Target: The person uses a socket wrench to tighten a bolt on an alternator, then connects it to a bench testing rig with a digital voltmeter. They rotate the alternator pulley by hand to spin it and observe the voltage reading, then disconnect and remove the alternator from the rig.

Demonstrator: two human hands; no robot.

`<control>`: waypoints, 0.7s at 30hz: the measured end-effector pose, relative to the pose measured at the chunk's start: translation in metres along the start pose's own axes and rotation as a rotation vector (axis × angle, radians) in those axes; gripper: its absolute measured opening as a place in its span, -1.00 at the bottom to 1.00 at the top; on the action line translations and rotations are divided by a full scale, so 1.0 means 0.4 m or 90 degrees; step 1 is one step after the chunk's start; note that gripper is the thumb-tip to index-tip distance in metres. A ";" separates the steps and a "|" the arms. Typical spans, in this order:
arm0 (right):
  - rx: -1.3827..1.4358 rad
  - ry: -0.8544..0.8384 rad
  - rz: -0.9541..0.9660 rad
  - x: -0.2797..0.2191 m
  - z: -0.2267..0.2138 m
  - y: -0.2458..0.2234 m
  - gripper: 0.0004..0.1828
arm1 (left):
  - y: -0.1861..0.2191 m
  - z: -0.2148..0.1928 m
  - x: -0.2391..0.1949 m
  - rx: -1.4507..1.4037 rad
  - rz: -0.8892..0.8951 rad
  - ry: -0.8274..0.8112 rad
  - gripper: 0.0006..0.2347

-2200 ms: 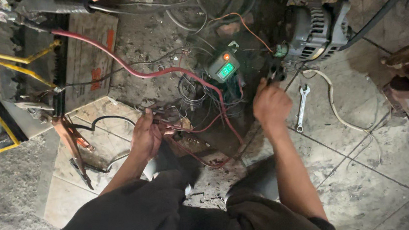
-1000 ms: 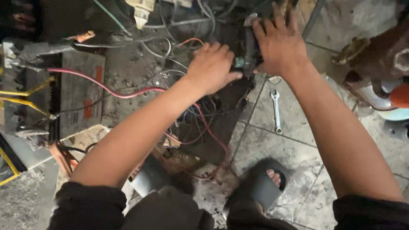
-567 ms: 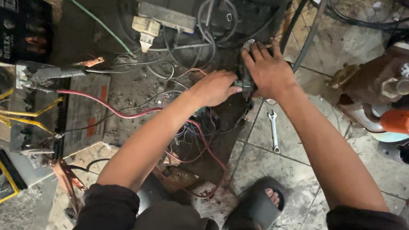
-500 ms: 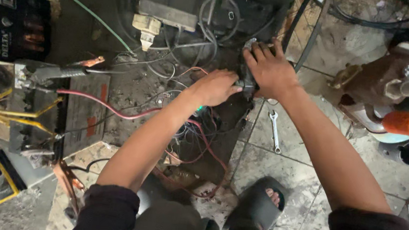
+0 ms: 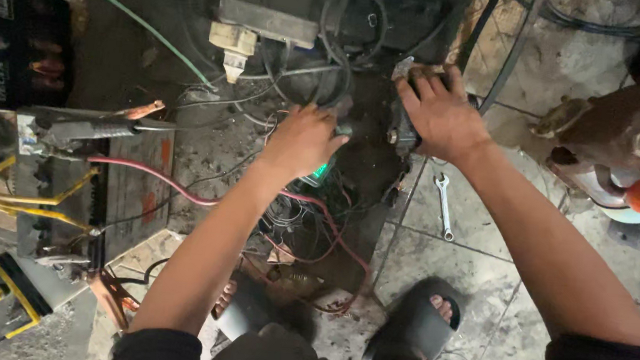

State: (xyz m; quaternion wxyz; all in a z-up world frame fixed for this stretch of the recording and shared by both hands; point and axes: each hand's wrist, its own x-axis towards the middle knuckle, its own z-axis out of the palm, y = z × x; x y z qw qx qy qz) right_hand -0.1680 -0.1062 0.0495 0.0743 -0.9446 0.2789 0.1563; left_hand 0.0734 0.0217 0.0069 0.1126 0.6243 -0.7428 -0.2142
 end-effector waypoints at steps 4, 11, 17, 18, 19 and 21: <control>-0.059 0.076 -0.001 -0.040 -0.010 -0.020 0.27 | 0.076 0.008 0.020 0.173 -0.115 0.040 -0.57; 0.047 0.168 0.107 -0.217 0.023 0.126 -0.24 | 0.193 -0.109 0.049 0.086 0.001 -0.012 -0.45; -0.054 0.145 0.250 -0.229 0.147 0.169 -0.54 | 0.248 -0.166 0.159 0.245 0.092 -0.183 -0.42; 0.017 0.139 0.287 -0.226 0.168 0.167 -0.55 | 0.252 -0.160 0.184 0.254 0.073 -0.216 -0.38; 0.069 0.138 0.304 -0.209 0.188 0.167 -0.53 | 0.251 -0.149 0.201 0.267 0.050 -0.244 -0.34; 0.178 0.141 0.339 -0.164 0.234 0.175 -0.48 | 0.248 -0.104 0.228 0.161 -0.044 -0.203 -0.22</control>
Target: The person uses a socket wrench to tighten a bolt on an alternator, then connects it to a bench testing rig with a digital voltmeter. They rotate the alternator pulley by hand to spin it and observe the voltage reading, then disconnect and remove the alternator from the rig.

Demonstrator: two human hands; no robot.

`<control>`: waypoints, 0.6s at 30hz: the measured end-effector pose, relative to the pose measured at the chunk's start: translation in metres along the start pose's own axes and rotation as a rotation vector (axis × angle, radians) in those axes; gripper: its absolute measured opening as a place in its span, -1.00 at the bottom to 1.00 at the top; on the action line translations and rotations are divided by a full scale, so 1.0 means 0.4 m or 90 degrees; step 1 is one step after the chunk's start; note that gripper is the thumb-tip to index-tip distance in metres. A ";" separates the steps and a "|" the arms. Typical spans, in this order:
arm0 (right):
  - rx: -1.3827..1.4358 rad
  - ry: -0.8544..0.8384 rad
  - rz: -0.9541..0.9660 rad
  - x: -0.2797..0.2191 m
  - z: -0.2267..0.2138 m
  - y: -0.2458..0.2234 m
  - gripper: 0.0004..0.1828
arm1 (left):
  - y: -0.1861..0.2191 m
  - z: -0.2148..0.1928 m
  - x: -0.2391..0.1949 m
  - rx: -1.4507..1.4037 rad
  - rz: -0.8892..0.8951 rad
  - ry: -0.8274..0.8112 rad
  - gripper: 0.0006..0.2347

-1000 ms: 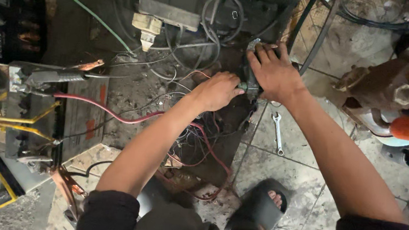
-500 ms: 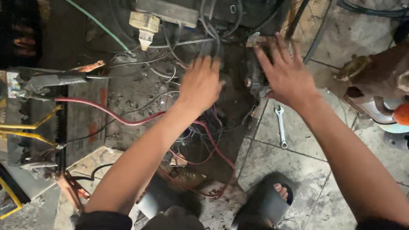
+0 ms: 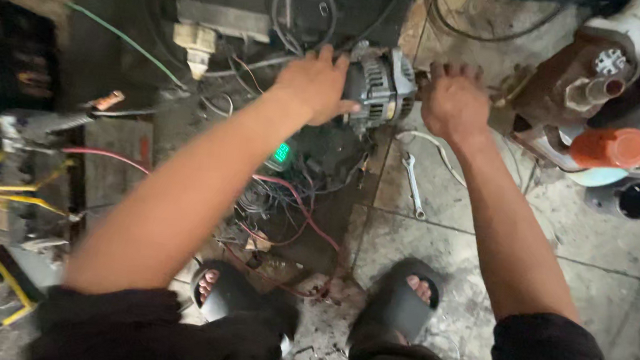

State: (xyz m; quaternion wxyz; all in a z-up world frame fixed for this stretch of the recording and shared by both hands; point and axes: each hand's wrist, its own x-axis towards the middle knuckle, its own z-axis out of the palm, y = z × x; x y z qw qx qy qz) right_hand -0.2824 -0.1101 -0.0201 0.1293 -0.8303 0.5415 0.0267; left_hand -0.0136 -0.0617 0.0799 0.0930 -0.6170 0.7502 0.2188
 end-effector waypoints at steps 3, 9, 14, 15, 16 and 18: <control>0.465 -0.036 0.224 0.065 0.099 0.010 -0.31 | -0.012 0.075 0.059 -0.210 -0.058 0.051 -0.08; 0.612 0.041 0.162 0.104 0.232 0.015 -0.27 | -0.045 0.255 0.091 -0.763 -0.209 -0.051 -0.03; 0.610 0.035 0.188 0.077 0.229 -0.003 -0.34 | -0.038 0.357 0.107 -1.074 -0.348 -0.159 0.02; 0.599 0.032 0.198 0.071 0.217 -0.011 -0.34 | -0.033 0.361 0.108 -1.081 -0.362 -0.148 0.00; 0.580 0.046 0.193 0.075 0.198 -0.012 -0.35 | -0.028 0.353 0.126 -1.086 -0.367 -0.136 -0.01; 0.540 0.073 0.182 0.065 0.168 -0.028 -0.36 | -0.024 0.335 0.136 -1.048 -0.320 -0.125 -0.10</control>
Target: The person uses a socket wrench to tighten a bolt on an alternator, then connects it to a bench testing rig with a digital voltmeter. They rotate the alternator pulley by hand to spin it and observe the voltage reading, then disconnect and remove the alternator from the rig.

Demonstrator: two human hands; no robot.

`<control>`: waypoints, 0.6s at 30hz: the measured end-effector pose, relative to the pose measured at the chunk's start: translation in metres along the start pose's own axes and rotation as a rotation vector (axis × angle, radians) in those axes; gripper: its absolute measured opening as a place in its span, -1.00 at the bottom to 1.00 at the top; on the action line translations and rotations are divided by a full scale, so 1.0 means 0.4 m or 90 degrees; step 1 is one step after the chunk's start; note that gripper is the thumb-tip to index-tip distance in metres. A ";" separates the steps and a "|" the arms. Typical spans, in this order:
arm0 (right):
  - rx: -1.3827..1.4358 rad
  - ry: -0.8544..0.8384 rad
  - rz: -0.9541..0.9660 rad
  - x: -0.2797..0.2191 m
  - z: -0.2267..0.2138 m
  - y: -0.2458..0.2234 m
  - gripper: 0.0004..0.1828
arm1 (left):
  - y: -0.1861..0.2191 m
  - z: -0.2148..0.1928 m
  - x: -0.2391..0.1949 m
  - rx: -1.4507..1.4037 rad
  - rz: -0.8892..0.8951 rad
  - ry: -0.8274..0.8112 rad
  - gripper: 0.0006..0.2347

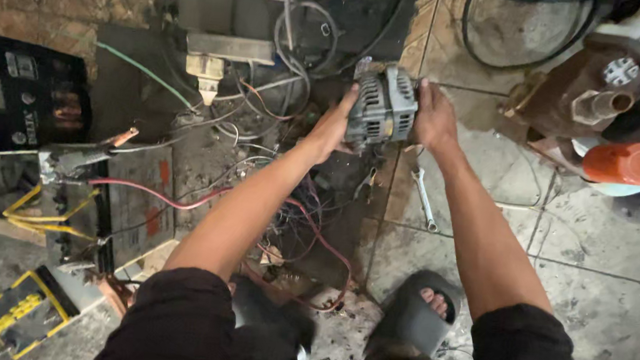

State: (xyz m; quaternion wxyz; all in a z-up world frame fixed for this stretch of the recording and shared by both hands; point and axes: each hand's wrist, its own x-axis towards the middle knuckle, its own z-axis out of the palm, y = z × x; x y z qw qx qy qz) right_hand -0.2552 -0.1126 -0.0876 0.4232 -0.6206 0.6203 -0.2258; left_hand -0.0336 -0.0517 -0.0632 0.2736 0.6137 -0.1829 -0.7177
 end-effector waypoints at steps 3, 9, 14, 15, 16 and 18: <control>-0.037 0.023 0.038 -0.044 -0.005 -0.045 -0.36 | 0.014 -0.011 -0.025 0.004 0.009 0.002 -0.18; -0.047 0.123 -0.030 -0.186 -0.098 -0.165 -0.49 | 0.042 -0.021 -0.094 0.079 0.181 -0.025 -0.25; -0.078 0.210 -0.105 -0.287 -0.226 -0.322 -0.64 | 0.098 0.056 -0.200 0.001 0.262 -0.089 -0.31; -0.086 0.218 -0.094 -0.313 -0.252 -0.357 -0.65 | 0.105 0.069 -0.244 -0.014 0.260 -0.098 -0.32; -0.079 0.213 -0.106 -0.333 -0.280 -0.396 -0.66 | 0.127 0.074 -0.288 -0.028 0.262 -0.093 -0.34; -0.072 0.186 -0.122 -0.403 -0.350 -0.467 -0.67 | 0.170 0.099 -0.376 -0.050 0.281 -0.129 -0.34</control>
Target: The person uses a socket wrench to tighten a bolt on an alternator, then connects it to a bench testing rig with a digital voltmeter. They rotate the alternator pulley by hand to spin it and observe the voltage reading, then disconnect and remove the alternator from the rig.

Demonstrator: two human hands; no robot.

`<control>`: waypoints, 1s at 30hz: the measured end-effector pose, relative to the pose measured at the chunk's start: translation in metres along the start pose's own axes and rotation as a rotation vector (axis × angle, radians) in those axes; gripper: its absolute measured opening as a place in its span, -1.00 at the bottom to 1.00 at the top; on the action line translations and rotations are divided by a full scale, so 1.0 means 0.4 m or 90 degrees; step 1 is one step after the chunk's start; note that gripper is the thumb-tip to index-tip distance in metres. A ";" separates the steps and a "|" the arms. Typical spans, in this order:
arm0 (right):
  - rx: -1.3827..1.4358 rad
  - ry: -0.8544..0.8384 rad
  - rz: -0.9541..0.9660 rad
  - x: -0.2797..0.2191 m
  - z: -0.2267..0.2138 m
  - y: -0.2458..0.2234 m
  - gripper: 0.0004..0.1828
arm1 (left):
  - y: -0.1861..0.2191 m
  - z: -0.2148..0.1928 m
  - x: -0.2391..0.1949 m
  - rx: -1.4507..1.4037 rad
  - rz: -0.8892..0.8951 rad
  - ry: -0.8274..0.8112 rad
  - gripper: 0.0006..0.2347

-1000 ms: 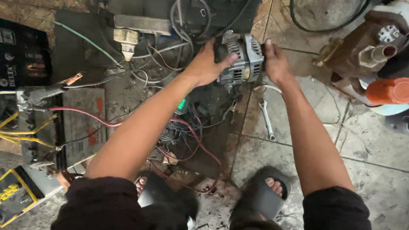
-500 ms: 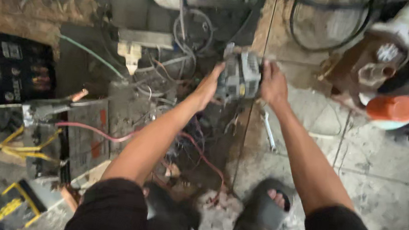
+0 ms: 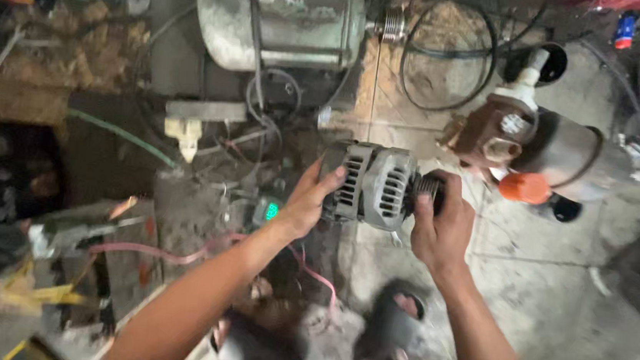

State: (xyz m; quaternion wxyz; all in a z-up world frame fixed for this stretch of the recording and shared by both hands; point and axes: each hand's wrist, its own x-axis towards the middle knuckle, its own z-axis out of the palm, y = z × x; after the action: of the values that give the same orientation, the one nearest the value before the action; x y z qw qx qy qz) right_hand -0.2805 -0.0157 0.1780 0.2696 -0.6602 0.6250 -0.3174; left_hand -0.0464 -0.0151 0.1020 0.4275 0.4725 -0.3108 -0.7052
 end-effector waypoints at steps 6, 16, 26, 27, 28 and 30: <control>0.095 -0.072 0.174 -0.114 -0.282 -0.215 -0.63 | 0.315 0.212 -0.273 0.119 0.104 0.021 -0.21; 0.792 0.030 0.732 -0.386 -0.794 -0.736 -0.34 | 1.249 0.681 -0.795 0.739 0.458 -0.199 -0.06; 1.140 0.291 0.652 -0.633 -0.977 -1.317 -0.06 | 1.612 0.852 -1.144 0.893 0.649 -0.602 -0.01; 1.164 0.317 0.608 -0.631 -0.969 -1.329 -0.07 | 1.625 0.878 -1.155 0.912 0.649 -0.636 -0.01; 1.200 0.337 0.589 -0.646 -0.960 -1.351 -0.09 | 1.637 0.901 -1.182 0.922 0.636 -0.684 0.00; 1.270 0.373 0.532 -0.673 -0.947 -1.349 -0.14 | 1.639 0.952 -1.213 0.928 0.632 -0.719 -0.01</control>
State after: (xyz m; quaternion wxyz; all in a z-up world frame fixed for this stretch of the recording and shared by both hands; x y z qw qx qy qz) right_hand -0.2184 0.3075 0.8096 0.6061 0.2135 0.3028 -0.7039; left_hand -0.1075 0.1438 0.9858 0.0731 0.0369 -0.9742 -0.2105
